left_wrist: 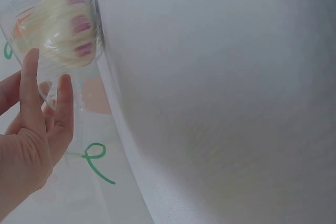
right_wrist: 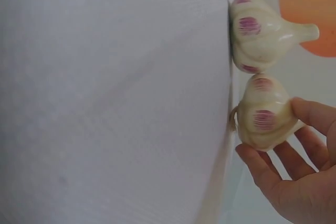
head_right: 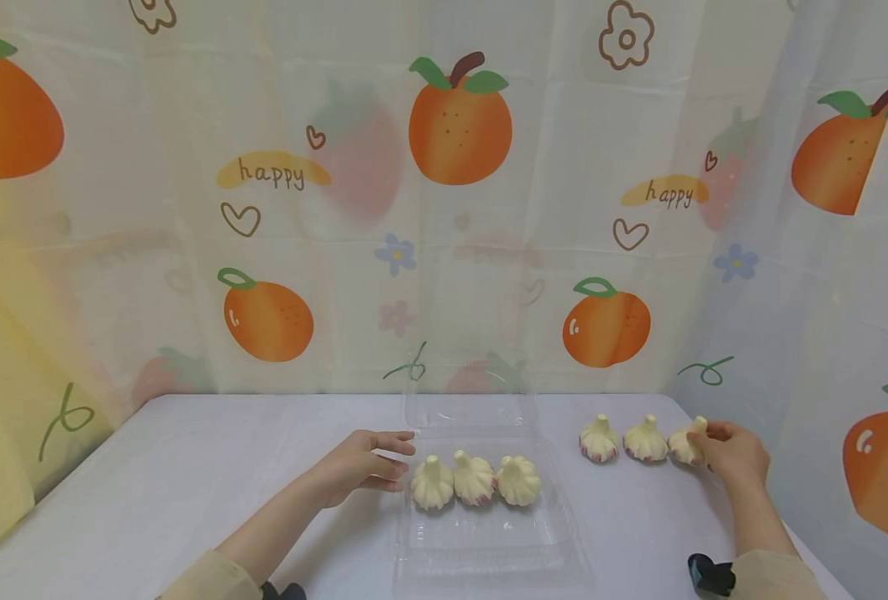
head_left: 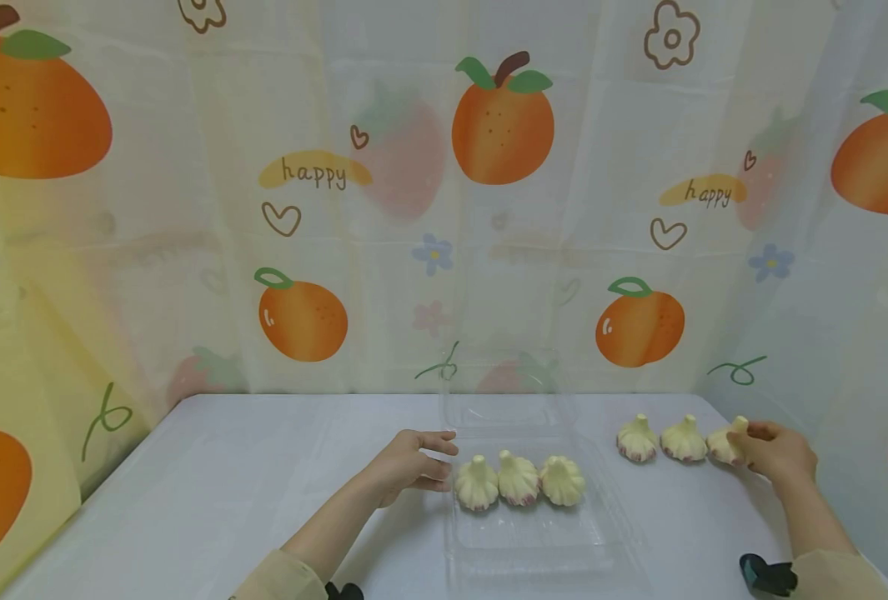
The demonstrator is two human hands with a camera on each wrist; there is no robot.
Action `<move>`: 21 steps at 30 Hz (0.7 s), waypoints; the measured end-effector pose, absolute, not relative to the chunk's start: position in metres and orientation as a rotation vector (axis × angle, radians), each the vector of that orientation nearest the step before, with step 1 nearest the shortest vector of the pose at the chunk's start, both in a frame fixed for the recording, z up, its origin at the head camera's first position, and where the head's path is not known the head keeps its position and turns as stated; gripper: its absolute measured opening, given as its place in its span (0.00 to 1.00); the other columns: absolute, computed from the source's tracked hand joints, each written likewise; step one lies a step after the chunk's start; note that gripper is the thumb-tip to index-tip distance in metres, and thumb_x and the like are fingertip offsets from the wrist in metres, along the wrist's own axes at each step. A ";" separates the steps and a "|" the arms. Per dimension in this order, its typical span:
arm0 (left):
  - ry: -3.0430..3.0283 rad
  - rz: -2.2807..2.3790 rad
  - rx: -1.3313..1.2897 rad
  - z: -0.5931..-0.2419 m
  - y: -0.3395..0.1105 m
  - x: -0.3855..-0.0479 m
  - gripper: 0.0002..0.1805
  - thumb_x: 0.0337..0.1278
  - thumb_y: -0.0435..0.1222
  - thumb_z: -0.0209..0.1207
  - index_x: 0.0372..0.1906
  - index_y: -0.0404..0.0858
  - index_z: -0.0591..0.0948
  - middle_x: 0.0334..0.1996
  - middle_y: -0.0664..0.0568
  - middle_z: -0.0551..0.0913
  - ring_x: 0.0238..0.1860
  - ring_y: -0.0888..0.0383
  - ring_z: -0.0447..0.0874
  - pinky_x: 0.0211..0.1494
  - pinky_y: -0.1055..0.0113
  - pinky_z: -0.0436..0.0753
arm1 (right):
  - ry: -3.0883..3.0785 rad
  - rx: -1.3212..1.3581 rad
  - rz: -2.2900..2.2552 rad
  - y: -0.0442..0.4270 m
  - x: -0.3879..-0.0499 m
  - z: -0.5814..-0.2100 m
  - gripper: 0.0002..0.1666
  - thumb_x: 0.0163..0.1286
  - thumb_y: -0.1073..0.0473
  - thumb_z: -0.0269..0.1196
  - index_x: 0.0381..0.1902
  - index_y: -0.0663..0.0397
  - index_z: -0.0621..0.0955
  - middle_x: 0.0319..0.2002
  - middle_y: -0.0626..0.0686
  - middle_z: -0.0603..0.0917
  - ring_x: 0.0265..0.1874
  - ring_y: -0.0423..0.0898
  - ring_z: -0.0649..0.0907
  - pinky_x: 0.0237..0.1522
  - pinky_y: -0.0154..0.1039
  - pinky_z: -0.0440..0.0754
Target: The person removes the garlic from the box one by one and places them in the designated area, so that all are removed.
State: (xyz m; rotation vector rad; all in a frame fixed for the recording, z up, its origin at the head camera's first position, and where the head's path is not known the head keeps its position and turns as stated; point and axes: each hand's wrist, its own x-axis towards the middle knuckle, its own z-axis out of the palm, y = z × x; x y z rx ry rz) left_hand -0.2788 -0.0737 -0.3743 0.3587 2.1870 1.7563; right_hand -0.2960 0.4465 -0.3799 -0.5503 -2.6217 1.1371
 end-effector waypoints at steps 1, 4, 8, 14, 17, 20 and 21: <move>2.187 1.756 0.358 -0.374 -0.074 -0.279 0.22 0.55 0.22 0.59 0.58 0.23 0.78 0.75 0.38 0.64 0.49 0.52 0.86 0.43 0.67 0.92 | -2.623 -0.547 1.141 0.447 -0.296 -0.380 0.38 0.70 0.47 0.59 0.63 0.75 0.69 0.58 0.75 0.75 0.24 0.30 0.75 0.25 0.27 0.83; 2.189 1.756 0.356 -0.374 -0.074 -0.279 0.22 0.55 0.22 0.59 0.58 0.23 0.78 0.75 0.39 0.64 0.49 0.52 0.85 0.43 0.67 0.92 | -2.632 -0.550 1.151 0.447 -0.297 -0.380 0.39 0.70 0.47 0.59 0.63 0.76 0.68 0.60 0.76 0.72 0.27 0.35 0.78 0.26 0.27 0.83; 2.191 1.756 0.357 -0.374 -0.074 -0.279 0.22 0.55 0.22 0.59 0.58 0.23 0.78 0.75 0.39 0.64 0.49 0.52 0.85 0.43 0.66 0.92 | -2.637 -0.564 1.166 0.448 -0.298 -0.381 0.40 0.69 0.47 0.59 0.64 0.76 0.67 0.63 0.77 0.68 0.34 0.44 0.80 0.26 0.27 0.84; 2.188 1.759 0.360 -0.374 -0.074 -0.279 0.23 0.55 0.22 0.59 0.58 0.23 0.78 0.75 0.39 0.64 0.50 0.51 0.85 0.44 0.66 0.92 | -2.627 -0.560 1.159 0.449 -0.301 -0.383 0.40 0.67 0.48 0.62 0.64 0.76 0.68 0.63 0.77 0.69 0.36 0.47 0.80 0.26 0.27 0.84; 2.187 1.760 0.360 -0.374 -0.074 -0.279 0.23 0.54 0.22 0.59 0.58 0.23 0.78 0.74 0.39 0.64 0.50 0.51 0.85 0.44 0.66 0.92 | -2.626 -0.556 1.150 0.450 -0.301 -0.383 0.39 0.67 0.49 0.62 0.63 0.75 0.69 0.63 0.76 0.69 0.33 0.41 0.78 0.26 0.27 0.84; 2.188 1.757 0.358 -0.374 -0.074 -0.279 0.23 0.54 0.22 0.59 0.58 0.23 0.78 0.74 0.39 0.64 0.49 0.52 0.86 0.44 0.66 0.92 | -2.624 -0.551 1.143 0.449 -0.301 -0.383 0.39 0.66 0.49 0.62 0.63 0.75 0.69 0.63 0.76 0.70 0.33 0.40 0.77 0.26 0.27 0.83; 2.189 1.756 0.357 -0.374 -0.073 -0.279 0.23 0.55 0.22 0.59 0.58 0.23 0.78 0.74 0.39 0.64 0.49 0.52 0.86 0.43 0.66 0.92 | -2.623 -0.552 1.144 0.449 -0.301 -0.383 0.39 0.66 0.49 0.62 0.63 0.75 0.69 0.63 0.76 0.70 0.34 0.42 0.78 0.25 0.27 0.83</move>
